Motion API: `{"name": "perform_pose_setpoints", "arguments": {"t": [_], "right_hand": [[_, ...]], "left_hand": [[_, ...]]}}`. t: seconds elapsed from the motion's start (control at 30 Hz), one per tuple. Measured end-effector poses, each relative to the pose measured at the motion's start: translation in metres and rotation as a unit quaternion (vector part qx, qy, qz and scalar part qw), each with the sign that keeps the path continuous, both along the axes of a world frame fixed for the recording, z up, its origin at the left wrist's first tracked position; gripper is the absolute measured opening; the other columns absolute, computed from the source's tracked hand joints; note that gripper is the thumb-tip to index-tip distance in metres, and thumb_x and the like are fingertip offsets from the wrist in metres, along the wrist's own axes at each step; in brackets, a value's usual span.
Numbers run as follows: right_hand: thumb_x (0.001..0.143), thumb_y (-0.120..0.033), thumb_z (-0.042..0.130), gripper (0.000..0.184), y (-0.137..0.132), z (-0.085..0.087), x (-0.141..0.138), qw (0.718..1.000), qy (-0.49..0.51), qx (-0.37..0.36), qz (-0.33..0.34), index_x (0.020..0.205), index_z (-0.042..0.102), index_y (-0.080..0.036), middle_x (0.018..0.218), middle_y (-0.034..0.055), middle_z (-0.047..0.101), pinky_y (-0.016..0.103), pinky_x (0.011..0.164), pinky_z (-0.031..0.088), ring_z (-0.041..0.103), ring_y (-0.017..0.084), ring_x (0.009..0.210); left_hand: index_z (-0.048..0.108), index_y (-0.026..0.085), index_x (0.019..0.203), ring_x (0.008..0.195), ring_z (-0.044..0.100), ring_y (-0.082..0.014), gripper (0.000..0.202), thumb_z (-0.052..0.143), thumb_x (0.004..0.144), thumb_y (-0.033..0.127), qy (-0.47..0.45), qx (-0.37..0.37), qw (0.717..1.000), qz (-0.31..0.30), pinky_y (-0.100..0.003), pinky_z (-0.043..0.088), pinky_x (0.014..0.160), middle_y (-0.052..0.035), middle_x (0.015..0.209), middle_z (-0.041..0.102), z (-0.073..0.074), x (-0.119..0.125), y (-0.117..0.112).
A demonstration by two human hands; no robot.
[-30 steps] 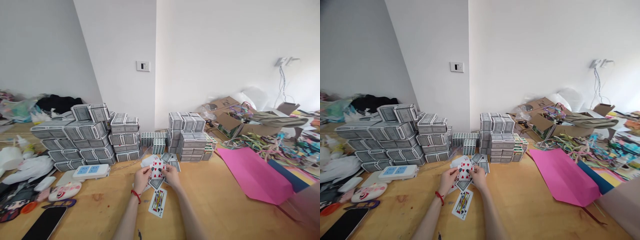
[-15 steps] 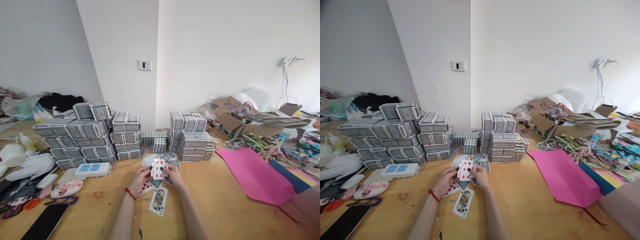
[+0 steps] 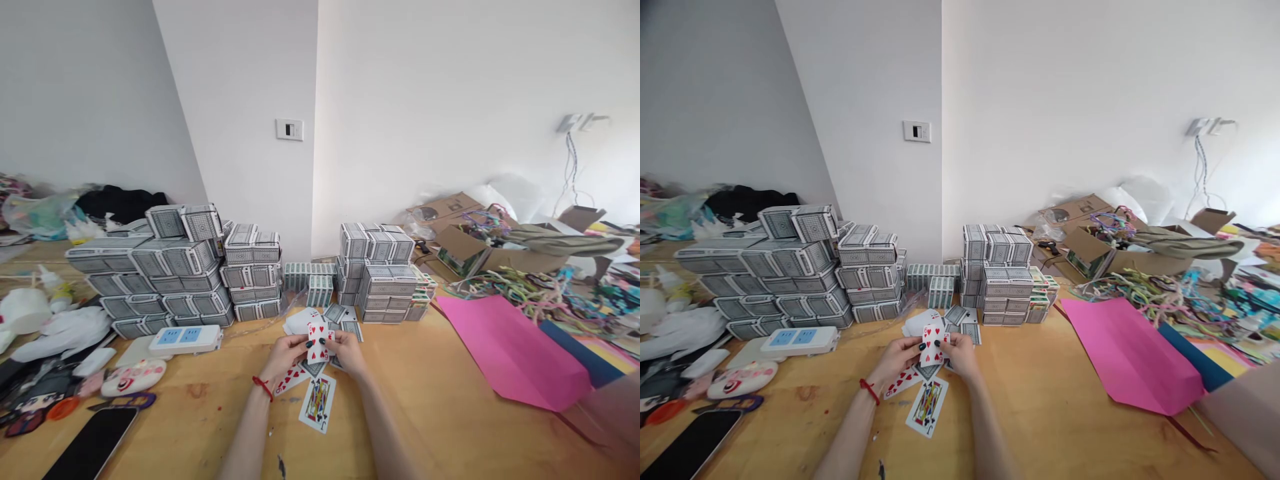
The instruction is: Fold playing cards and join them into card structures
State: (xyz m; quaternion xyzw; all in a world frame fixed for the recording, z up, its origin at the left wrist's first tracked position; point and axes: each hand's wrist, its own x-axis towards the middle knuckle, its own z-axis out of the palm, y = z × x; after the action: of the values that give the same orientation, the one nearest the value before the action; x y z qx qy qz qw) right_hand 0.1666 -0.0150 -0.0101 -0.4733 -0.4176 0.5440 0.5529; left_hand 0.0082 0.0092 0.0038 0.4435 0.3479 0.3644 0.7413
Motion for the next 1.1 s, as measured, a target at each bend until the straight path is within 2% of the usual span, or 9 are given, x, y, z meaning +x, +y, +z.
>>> {"name": "perform_pose_setpoints", "arguments": {"t": [0.27,0.47,0.63,0.7,0.77,0.9,1.0,1.1], "right_hand": [[0.052,-0.042,0.069,0.030,-0.002,0.003,-0.001,1.000,-0.004,0.001,0.007,0.058,0.059,-0.015,0.054,0.0021,0.062,0.026,0.048,0.042,0.056,0.015,0.049],[0.051,-0.044,0.069,0.033,0.000,0.000,0.000,1.000,-0.002,-0.001,0.016,0.059,0.058,-0.014,0.054,0.0015,0.062,0.025,0.048,0.041,0.054,0.014,0.048],[0.051,-0.041,0.070,0.032,0.002,-0.006,0.000,1.000,-0.002,-0.003,0.004,0.052,0.054,-0.014,0.046,-0.0020,0.056,0.020,0.040,0.033,0.045,0.008,0.039],[0.051,-0.040,0.070,0.031,0.002,-0.006,-0.001,1.000,0.003,-0.003,0.002,0.053,0.055,-0.014,0.046,-0.0019,0.056,0.020,0.040,0.033,0.046,0.008,0.039],[0.052,-0.041,0.069,0.030,0.002,-0.005,-0.002,1.000,0.011,-0.003,0.004,0.058,0.058,-0.014,0.051,-0.0004,0.059,0.021,0.043,0.037,0.049,0.010,0.042],[0.052,-0.043,0.069,0.033,0.000,-0.001,-0.003,0.999,0.033,-0.004,0.012,0.063,0.060,-0.013,0.058,0.0030,0.063,0.025,0.049,0.041,0.054,0.013,0.048],[0.050,-0.042,0.070,0.034,0.000,0.002,-0.004,0.998,0.052,-0.005,0.019,0.064,0.062,-0.013,0.058,0.0038,0.063,0.025,0.050,0.042,0.055,0.013,0.049],[0.050,-0.041,0.071,0.033,-0.001,0.003,-0.004,0.998,0.052,-0.004,0.023,0.062,0.061,-0.013,0.055,0.0026,0.062,0.024,0.049,0.041,0.054,0.012,0.047]], "left_hand": [[0.063,0.010,0.064,0.046,0.050,-0.0082,0.028,0.072,0.050,0.032,0.084,0.052,0.992,0.081,-0.019,0.039,0.047,0.0001,0.054,0.059,-0.008,0.005,0.003],[0.054,0.012,0.051,0.039,0.043,-0.0058,0.028,0.071,0.048,0.035,0.101,0.058,0.986,0.123,-0.018,0.032,0.039,0.0051,0.042,0.049,-0.008,0.009,0.001],[0.046,0.014,0.044,0.035,0.038,-0.0042,0.032,0.071,0.047,0.033,0.111,0.057,0.982,0.145,-0.016,0.028,0.037,0.0082,0.037,0.041,-0.008,0.012,0.001],[0.048,0.013,0.046,0.035,0.038,-0.0041,0.029,0.071,0.047,0.032,0.108,0.057,0.982,0.145,-0.016,0.027,0.036,0.0081,0.037,0.042,-0.007,0.012,0.001],[0.055,0.012,0.053,0.038,0.042,-0.0052,0.026,0.071,0.048,0.032,0.101,0.056,0.984,0.134,-0.017,0.031,0.039,0.0060,0.042,0.048,-0.005,0.011,0.000],[0.062,0.012,0.073,0.055,0.054,-0.0107,0.030,0.066,0.057,0.037,0.029,0.026,0.994,0.100,-0.023,0.043,0.056,-0.0021,0.063,0.062,-0.001,0.008,-0.004],[0.063,0.013,0.073,0.057,0.055,-0.0108,0.026,0.066,0.059,0.034,-0.051,-0.024,0.995,0.082,-0.023,0.044,0.058,-0.0038,0.066,0.064,0.000,0.006,-0.005],[0.064,0.012,0.073,0.056,0.055,-0.0099,0.023,0.069,0.057,0.028,-0.076,-0.059,0.993,0.066,-0.022,0.044,0.058,-0.0040,0.066,0.064,0.001,0.004,-0.005]]}}
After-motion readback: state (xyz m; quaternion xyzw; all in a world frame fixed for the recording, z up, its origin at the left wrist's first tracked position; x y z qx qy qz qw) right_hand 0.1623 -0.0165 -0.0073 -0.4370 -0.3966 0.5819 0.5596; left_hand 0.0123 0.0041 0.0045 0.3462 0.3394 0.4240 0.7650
